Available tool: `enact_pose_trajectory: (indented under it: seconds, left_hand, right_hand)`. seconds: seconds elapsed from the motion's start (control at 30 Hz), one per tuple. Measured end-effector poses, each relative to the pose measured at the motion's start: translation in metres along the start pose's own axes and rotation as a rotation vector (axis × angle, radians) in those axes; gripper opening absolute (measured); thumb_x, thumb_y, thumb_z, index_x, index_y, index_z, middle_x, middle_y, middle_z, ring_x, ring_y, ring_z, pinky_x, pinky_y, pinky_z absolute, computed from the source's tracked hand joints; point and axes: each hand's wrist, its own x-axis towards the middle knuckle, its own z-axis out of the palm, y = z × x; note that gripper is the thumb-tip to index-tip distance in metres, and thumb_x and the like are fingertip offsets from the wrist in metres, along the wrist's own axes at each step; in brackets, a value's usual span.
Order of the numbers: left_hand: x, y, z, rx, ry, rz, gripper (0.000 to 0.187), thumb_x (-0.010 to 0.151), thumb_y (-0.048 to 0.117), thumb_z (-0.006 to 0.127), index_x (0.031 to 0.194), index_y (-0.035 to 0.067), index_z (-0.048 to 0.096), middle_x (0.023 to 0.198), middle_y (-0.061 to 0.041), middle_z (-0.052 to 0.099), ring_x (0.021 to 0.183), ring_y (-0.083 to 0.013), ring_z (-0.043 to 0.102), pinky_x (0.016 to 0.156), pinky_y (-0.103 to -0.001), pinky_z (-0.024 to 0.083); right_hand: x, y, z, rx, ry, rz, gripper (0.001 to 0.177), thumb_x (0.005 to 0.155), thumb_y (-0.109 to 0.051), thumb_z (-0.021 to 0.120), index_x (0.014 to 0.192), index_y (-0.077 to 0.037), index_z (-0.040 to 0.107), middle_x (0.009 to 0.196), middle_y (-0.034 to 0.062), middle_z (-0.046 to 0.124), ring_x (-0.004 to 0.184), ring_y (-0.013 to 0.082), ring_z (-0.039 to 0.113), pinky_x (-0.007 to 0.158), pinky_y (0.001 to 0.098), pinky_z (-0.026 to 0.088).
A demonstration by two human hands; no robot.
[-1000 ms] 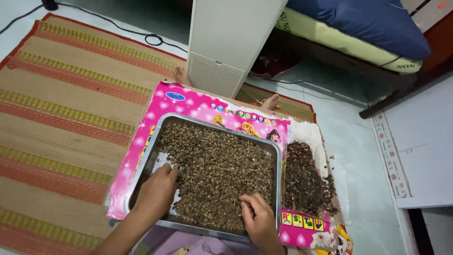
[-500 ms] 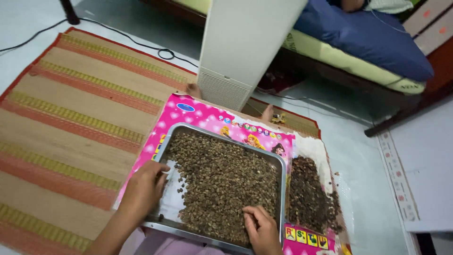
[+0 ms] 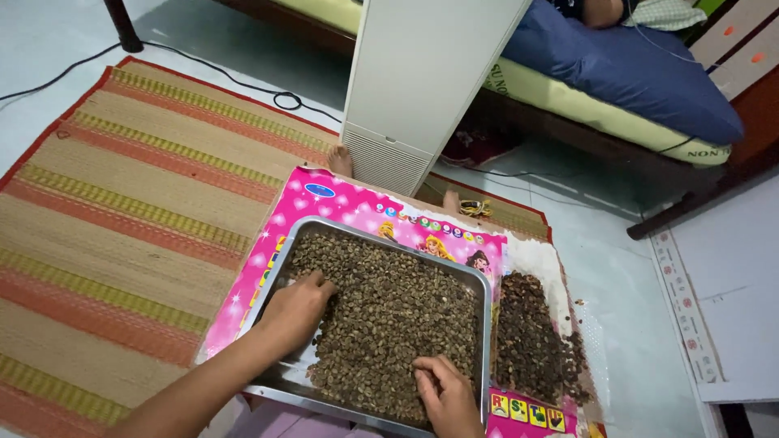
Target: Manually sorting coffee beans by picking out individual beans from a tray and moving them to a separate pile on the side.
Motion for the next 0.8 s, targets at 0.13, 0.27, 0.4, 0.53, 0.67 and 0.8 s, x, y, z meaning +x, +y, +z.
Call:
enact_pose_trajectory:
  seconds: [0.13,0.27,0.4,0.53,0.67,0.8]
  left_hand:
    - [0.006,-0.002,0.007,0.057,-0.049,0.028,0.021,0.083,0.004,0.062,0.103,0.007,0.064,0.103,-0.017,0.061,0.075,-0.0322,0.07,0.058,-0.043,0.06]
    - [0.008,0.0,0.0,-0.171,-0.015,-0.036,0.017,0.085,0.002,0.061,0.1,0.005,0.069,0.096,-0.014,0.066,0.077,-0.0326,0.072,0.072,-0.044,0.063]
    - [0.009,-0.004,-0.012,-0.588,0.002,-0.293,0.014,0.076,0.005,0.078,0.09,0.007,0.076,0.088,-0.005,0.078,0.071,-0.019,0.073,0.07,-0.03,0.061]
    - [0.006,-0.008,-0.034,-1.15,-0.134,-0.6,0.009,0.084,-0.003,0.076,0.093,-0.002,0.078,0.073,-0.011,0.073,0.062,-0.0155,0.067,0.058,-0.025,0.057]
    - [-0.011,-0.016,-0.007,-2.087,-0.014,-0.623,0.015,0.092,0.0,0.067,0.106,-0.006,0.065,0.083,-0.016,0.069,0.069,-0.0203,0.067,0.063,-0.026,0.059]
    - [-0.019,0.001,0.003,-2.486,0.031,-0.499,0.012,0.098,0.007,0.057,0.1,-0.004,0.062,0.084,-0.016,0.067,0.066,-0.0189,0.067,0.06,-0.024,0.062]
  right_hand:
    - [-0.001,-0.014,-0.004,0.014,-0.027,0.043,0.02,0.088,-0.011,0.066,0.106,-0.009,0.075,0.088,-0.0025,0.073,0.063,0.0083,0.063,0.055,0.0228,0.049]
    - [-0.001,-0.015,-0.005,0.0,-0.017,0.035,0.02,0.088,-0.012,0.067,0.106,-0.01,0.076,0.086,-0.0036,0.072,0.062,0.0077,0.061,0.056,0.0223,0.049]
    - [-0.001,-0.017,-0.005,-0.023,-0.027,0.046,0.021,0.088,-0.011,0.067,0.107,-0.011,0.075,0.09,-0.0033,0.075,0.063,0.0073,0.064,0.055,0.0219,0.05]
    - [-0.001,-0.019,-0.006,0.007,-0.04,0.053,0.021,0.089,-0.011,0.066,0.108,-0.009,0.075,0.089,-0.003,0.074,0.063,0.0073,0.063,0.056,0.022,0.05]
    - [-0.002,-0.023,-0.006,-0.011,-0.022,0.041,0.022,0.087,-0.01,0.067,0.107,-0.01,0.075,0.087,-0.0028,0.075,0.062,0.0085,0.063,0.055,0.0229,0.05]
    - [-0.001,-0.014,-0.001,0.042,-0.006,0.038,0.019,0.087,-0.008,0.068,0.104,-0.009,0.076,0.086,-0.0026,0.072,0.064,0.0083,0.063,0.055,0.0225,0.05]
